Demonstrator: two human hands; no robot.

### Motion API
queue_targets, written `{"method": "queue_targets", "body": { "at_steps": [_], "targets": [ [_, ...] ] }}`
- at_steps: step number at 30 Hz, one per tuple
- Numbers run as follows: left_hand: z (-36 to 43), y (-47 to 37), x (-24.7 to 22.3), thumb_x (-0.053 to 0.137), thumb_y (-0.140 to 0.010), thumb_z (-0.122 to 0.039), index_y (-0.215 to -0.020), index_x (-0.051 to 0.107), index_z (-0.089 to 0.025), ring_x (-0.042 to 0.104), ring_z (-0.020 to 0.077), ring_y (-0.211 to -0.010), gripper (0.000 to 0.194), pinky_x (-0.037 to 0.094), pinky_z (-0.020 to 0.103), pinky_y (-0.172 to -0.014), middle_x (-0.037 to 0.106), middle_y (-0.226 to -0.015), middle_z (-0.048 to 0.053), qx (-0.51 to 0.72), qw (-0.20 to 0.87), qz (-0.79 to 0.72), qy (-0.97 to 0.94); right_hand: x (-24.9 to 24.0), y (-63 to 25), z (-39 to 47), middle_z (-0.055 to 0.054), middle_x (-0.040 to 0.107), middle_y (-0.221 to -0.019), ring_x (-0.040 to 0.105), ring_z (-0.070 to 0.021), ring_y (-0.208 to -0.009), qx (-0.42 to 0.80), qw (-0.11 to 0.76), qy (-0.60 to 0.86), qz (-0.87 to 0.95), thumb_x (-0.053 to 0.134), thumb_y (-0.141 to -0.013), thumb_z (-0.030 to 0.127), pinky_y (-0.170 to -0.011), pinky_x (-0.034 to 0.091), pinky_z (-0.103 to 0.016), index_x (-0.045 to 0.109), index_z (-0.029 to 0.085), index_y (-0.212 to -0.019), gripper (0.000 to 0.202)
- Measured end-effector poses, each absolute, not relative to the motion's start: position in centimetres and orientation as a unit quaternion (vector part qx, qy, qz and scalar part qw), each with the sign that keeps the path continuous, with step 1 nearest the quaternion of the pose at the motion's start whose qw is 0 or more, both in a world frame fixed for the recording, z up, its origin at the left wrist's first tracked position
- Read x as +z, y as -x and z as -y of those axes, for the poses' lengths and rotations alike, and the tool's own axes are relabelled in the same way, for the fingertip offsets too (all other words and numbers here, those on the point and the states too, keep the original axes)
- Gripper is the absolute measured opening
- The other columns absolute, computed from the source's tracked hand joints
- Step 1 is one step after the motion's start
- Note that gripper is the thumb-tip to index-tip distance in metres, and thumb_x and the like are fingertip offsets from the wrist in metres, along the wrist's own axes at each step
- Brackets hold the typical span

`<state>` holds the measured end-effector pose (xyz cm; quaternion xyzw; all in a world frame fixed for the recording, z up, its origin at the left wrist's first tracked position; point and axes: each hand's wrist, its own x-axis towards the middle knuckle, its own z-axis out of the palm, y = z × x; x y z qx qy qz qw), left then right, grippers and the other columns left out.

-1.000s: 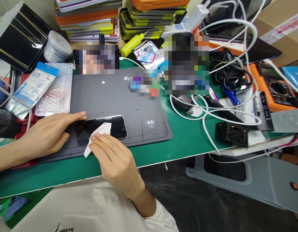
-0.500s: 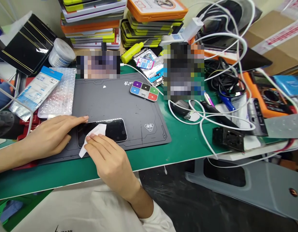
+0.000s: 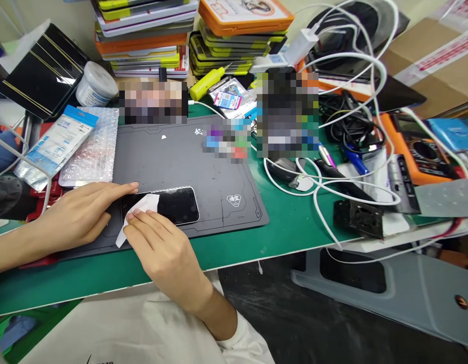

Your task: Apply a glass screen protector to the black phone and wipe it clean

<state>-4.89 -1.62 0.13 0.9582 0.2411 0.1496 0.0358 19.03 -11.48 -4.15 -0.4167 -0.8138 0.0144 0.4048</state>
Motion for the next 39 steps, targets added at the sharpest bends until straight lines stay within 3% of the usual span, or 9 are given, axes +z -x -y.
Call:
{"method": "queue_targets", "body": {
  "at_steps": [7,12,18,22,25,30,34,39],
  "targets": [
    [1.6,4.9,0.1,0.043,-0.107,0.000,-0.175,0.048,-0.017,0.082,0.0267,-0.128,0.070,0.067,0.040,-0.112,0.082,-0.147,0.015,0.142,0.036,-0.243,-0.959,-3.9,-18.3,11.4,-0.009,0.093,-0.127,0.088,-0.0209,-0.128,0.005,0.405,0.432,0.806,0.064,-0.113,-0.001,-0.121,0.070,-0.036,0.087,0.017,-0.119,0.030],
    [1.5,5.0,0.1,0.043,-0.109,-0.003,-0.171,0.049,-0.017,0.084,0.0263,-0.127,0.063,0.069,0.040,-0.110,0.083,-0.145,0.015,0.146,0.031,-0.241,-0.959,-3.7,-17.5,11.3,-0.011,0.093,-0.128,0.089,-0.0232,-0.126,0.005,0.406,0.445,0.799,0.066,-0.110,-0.004,-0.124,0.069,-0.034,0.086,0.010,-0.118,0.026],
    [1.7,5.4,0.2,0.043,-0.106,-0.003,-0.176,0.044,-0.021,0.083,0.0266,-0.133,0.072,0.068,0.042,-0.114,0.081,-0.152,0.014,0.150,0.068,-0.270,-0.949,-3.6,-16.8,11.1,-0.011,0.090,-0.138,0.086,-0.0225,-0.134,0.003,0.385,0.461,0.800,0.067,-0.112,-0.001,-0.126,0.067,-0.035,0.087,0.014,-0.124,0.028],
    [1.6,5.4,0.2,0.044,-0.107,-0.004,-0.175,0.046,-0.021,0.084,0.0258,-0.131,0.070,0.069,0.040,-0.113,0.082,-0.151,0.013,0.154,0.064,-0.268,-0.949,-3.5,-16.4,10.7,-0.014,0.090,-0.139,0.086,-0.0246,-0.135,0.016,0.384,0.463,0.799,0.069,-0.116,0.011,-0.128,0.066,-0.037,0.085,0.009,-0.130,0.021],
    [1.6,5.4,0.1,0.044,-0.107,-0.005,-0.176,0.046,-0.022,0.084,0.0259,-0.131,0.071,0.069,0.040,-0.113,0.082,-0.151,0.012,0.154,0.066,-0.277,-0.946,-3.6,-16.1,10.5,-0.012,0.090,-0.139,0.084,-0.0241,-0.138,0.026,0.383,0.469,0.795,0.068,-0.119,0.019,-0.128,0.066,-0.037,0.085,0.012,-0.133,0.023],
    [1.7,5.5,0.1,0.046,-0.107,-0.006,-0.181,0.042,-0.025,0.083,0.0275,-0.134,0.076,0.070,0.042,-0.115,0.081,-0.153,0.014,0.158,0.084,-0.286,-0.941,-3.8,-15.9,10.1,-0.015,0.086,-0.147,0.082,-0.0253,-0.143,0.018,0.368,0.481,0.795,0.066,-0.119,0.019,-0.134,0.061,-0.038,0.083,0.010,-0.139,0.027],
    [1.8,5.5,0.2,0.045,-0.108,-0.006,-0.180,0.041,-0.024,0.084,0.0282,-0.134,0.074,0.070,0.043,-0.113,0.082,-0.152,0.014,0.154,0.079,-0.291,-0.941,-3.8,-15.8,10.0,-0.016,0.089,-0.141,0.085,-0.0264,-0.137,-0.003,0.377,0.479,0.793,0.066,-0.120,0.019,-0.133,0.061,-0.037,0.084,0.006,-0.133,0.026],
    [1.7,5.4,0.6,0.044,-0.109,-0.007,-0.178,0.043,-0.025,0.085,0.0268,-0.131,0.071,0.071,0.042,-0.112,0.083,-0.147,0.013,0.144,0.073,-0.287,-0.944,-4.1,-15.8,10.7,-0.015,0.087,-0.145,0.083,-0.0263,-0.141,-0.011,0.370,0.482,0.794,0.070,-0.118,0.021,-0.134,0.061,-0.038,0.084,0.011,-0.138,0.026]
  ]
}}
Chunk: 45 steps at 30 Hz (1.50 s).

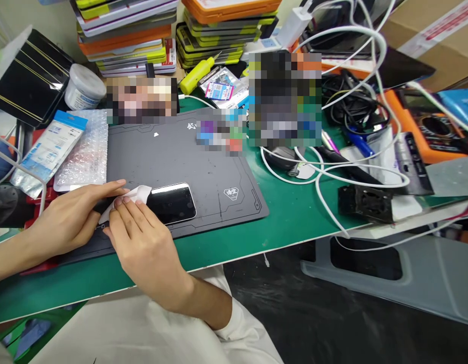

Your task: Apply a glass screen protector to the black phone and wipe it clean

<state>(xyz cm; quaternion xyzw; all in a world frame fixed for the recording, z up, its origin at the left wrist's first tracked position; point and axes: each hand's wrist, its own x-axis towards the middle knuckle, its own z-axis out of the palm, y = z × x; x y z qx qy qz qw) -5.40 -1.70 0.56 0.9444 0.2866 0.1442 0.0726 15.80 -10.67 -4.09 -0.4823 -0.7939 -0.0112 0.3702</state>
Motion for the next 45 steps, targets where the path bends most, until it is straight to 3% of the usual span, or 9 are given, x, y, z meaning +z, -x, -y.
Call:
{"method": "queue_targets", "body": {
  "at_steps": [17,22,27,33,45],
  "targets": [
    [1.5,5.6,0.4,0.049,-0.104,-0.005,-0.176,0.049,-0.024,0.082,0.0285,-0.134,0.075,0.067,0.043,-0.115,0.082,-0.150,0.012,0.140,0.087,-0.278,-0.946,-3.9,-16.6,12.3,-0.014,0.090,-0.138,0.086,-0.0246,-0.134,-0.012,0.392,0.470,0.791,0.075,-0.115,0.017,-0.132,0.063,-0.036,0.086,0.006,-0.127,0.019],
    [1.5,5.6,0.4,0.050,-0.103,-0.005,-0.175,0.051,-0.025,0.082,0.0275,-0.133,0.074,0.067,0.042,-0.115,0.083,-0.149,0.011,0.142,0.092,-0.278,-0.946,-4.1,-16.8,12.8,-0.010,0.090,-0.138,0.086,-0.0217,-0.133,-0.023,0.393,0.472,0.789,0.070,-0.118,0.018,-0.131,0.064,-0.034,0.088,0.011,-0.125,0.020],
    [1.5,5.5,0.7,0.047,-0.105,-0.005,-0.167,0.055,-0.020,0.083,0.0283,-0.131,0.065,0.067,0.042,-0.113,0.084,-0.145,0.012,0.136,0.072,-0.274,-0.949,-4.2,-17.0,12.9,-0.011,0.090,-0.137,0.087,-0.0215,-0.132,-0.027,0.394,0.466,0.792,0.072,-0.117,0.017,-0.131,0.063,-0.035,0.087,0.009,-0.125,0.019],
    [1.5,5.4,0.8,0.048,-0.104,-0.004,-0.168,0.055,-0.021,0.082,0.0279,-0.133,0.067,0.066,0.041,-0.116,0.084,-0.146,0.012,0.138,0.068,-0.268,-0.951,-4.2,-17.3,13.0,-0.013,0.090,-0.138,0.086,-0.0227,-0.133,-0.009,0.399,0.451,0.799,0.077,-0.113,0.013,-0.135,0.060,-0.035,0.086,0.005,-0.127,0.019],
    [1.5,5.5,0.5,0.047,-0.105,-0.004,-0.167,0.054,-0.020,0.083,0.0274,-0.129,0.064,0.067,0.041,-0.113,0.084,-0.143,0.012,0.137,0.050,-0.263,-0.954,-3.7,-19.2,12.9,-0.008,0.091,-0.134,0.088,-0.0182,-0.129,0.021,0.409,0.444,0.797,0.068,-0.116,0.010,-0.130,0.064,-0.033,0.088,0.013,-0.123,0.021]
  ]
}}
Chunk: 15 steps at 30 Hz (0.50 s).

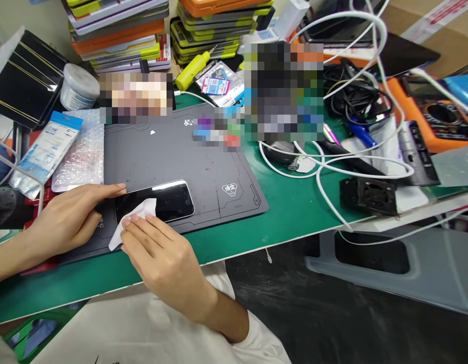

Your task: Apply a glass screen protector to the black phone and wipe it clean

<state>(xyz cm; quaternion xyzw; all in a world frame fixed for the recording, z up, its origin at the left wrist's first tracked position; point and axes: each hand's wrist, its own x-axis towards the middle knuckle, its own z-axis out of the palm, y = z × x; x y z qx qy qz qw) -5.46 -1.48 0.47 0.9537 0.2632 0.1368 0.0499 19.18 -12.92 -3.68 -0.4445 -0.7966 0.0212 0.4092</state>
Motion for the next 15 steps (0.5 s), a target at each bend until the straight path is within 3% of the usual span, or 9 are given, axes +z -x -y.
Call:
{"method": "queue_targets", "body": {
  "at_steps": [15],
  "targets": [
    [1.4,5.2,0.3,0.047,-0.105,-0.006,-0.164,0.057,-0.019,0.083,0.0288,-0.125,0.061,0.067,0.042,-0.109,0.084,-0.142,0.012,0.134,0.035,-0.263,-0.955,-4.3,-23.7,13.8,-0.008,0.092,-0.132,0.088,-0.0231,-0.129,-0.005,0.397,0.507,0.765,0.071,-0.112,0.003,-0.126,0.068,-0.037,0.083,0.016,-0.133,0.028]
  ]
}}
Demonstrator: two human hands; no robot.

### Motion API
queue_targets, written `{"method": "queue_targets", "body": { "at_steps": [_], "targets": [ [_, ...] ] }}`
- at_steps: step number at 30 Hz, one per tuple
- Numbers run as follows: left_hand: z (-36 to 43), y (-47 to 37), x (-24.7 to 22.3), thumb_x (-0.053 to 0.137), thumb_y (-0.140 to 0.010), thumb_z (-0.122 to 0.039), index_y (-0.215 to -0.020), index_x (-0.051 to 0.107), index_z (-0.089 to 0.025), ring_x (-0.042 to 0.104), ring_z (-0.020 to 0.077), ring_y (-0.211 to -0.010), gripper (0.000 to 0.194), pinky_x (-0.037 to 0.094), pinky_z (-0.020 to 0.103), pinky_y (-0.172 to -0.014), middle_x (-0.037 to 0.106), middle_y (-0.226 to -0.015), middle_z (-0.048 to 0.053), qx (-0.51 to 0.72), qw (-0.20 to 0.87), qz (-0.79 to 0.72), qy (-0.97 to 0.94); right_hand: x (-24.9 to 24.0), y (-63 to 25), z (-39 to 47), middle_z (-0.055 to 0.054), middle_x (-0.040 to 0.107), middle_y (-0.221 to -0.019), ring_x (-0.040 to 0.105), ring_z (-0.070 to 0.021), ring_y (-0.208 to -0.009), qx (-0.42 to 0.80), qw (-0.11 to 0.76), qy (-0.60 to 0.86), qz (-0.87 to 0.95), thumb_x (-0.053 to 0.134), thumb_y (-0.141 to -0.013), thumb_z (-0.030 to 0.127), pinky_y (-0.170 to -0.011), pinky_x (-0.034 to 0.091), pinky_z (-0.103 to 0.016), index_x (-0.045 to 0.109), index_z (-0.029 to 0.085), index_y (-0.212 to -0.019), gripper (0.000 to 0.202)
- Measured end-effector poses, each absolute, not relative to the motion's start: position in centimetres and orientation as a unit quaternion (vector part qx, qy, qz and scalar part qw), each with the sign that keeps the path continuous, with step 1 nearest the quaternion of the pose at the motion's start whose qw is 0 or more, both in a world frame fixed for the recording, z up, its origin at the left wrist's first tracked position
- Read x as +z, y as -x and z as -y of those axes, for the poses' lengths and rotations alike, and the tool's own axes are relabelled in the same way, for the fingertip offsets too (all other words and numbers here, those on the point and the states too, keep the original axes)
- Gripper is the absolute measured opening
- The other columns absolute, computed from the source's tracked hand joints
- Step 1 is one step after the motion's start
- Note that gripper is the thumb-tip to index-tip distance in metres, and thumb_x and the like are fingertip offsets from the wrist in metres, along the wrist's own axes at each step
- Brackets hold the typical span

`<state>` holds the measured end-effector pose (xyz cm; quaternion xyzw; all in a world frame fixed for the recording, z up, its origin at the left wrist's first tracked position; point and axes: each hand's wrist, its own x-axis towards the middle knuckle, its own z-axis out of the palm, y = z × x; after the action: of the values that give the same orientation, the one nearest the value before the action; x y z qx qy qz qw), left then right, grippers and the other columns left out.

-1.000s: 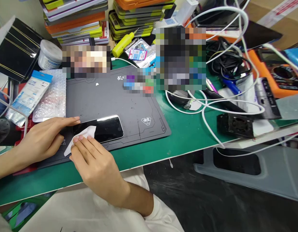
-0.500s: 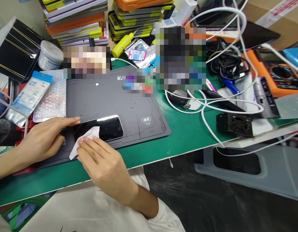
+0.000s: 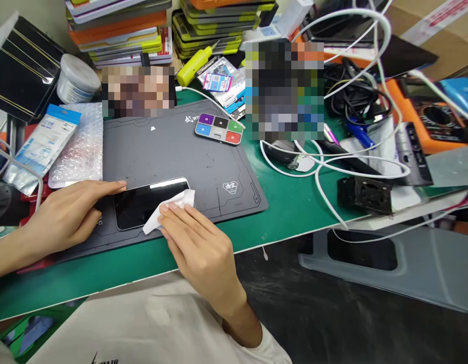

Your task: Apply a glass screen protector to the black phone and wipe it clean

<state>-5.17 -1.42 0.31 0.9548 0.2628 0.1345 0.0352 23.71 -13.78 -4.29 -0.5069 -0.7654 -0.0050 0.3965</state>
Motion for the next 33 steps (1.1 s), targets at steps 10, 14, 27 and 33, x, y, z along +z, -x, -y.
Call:
{"method": "queue_targets", "body": {
  "at_steps": [10,14,27,33],
  "targets": [
    [1.4,5.2,0.4,0.047,-0.107,-0.008,-0.162,0.057,-0.019,0.084,0.0294,-0.124,0.058,0.068,0.043,-0.109,0.084,-0.141,0.012,0.127,0.022,-0.263,-0.956,-4.8,-25.2,14.0,-0.009,0.091,-0.134,0.087,-0.0254,-0.130,-0.023,0.391,0.549,0.738,0.071,-0.111,0.001,-0.126,0.067,-0.041,0.082,0.019,-0.136,0.032],
    [1.4,5.3,0.4,0.048,-0.105,-0.009,-0.167,0.056,-0.020,0.084,0.0312,-0.126,0.064,0.069,0.046,-0.110,0.084,-0.143,0.012,0.120,0.036,-0.263,-0.957,-4.9,-25.3,13.8,-0.009,0.091,-0.134,0.087,-0.0261,-0.130,-0.027,0.398,0.555,0.730,0.071,-0.111,0.001,-0.127,0.067,-0.041,0.082,0.017,-0.135,0.031],
    [1.3,5.5,0.2,0.050,-0.103,-0.009,-0.171,0.054,-0.024,0.083,0.0329,-0.127,0.069,0.069,0.048,-0.109,0.083,-0.145,0.011,0.121,0.056,-0.271,-0.953,-4.3,-23.4,11.5,-0.010,0.091,-0.137,0.087,-0.0261,-0.132,-0.038,0.390,0.582,0.713,0.064,-0.116,0.006,-0.129,0.066,-0.043,0.082,0.016,-0.139,0.031],
    [1.3,5.5,0.3,0.050,-0.103,-0.007,-0.168,0.054,-0.022,0.082,0.0304,-0.127,0.067,0.067,0.044,-0.110,0.083,-0.144,0.011,0.124,0.041,-0.263,-0.956,-4.1,-21.0,10.3,-0.016,0.089,-0.138,0.087,-0.0274,-0.132,-0.082,0.365,0.589,0.716,0.062,-0.118,0.009,-0.130,0.065,-0.041,0.082,0.009,-0.136,0.027]
  ]
}}
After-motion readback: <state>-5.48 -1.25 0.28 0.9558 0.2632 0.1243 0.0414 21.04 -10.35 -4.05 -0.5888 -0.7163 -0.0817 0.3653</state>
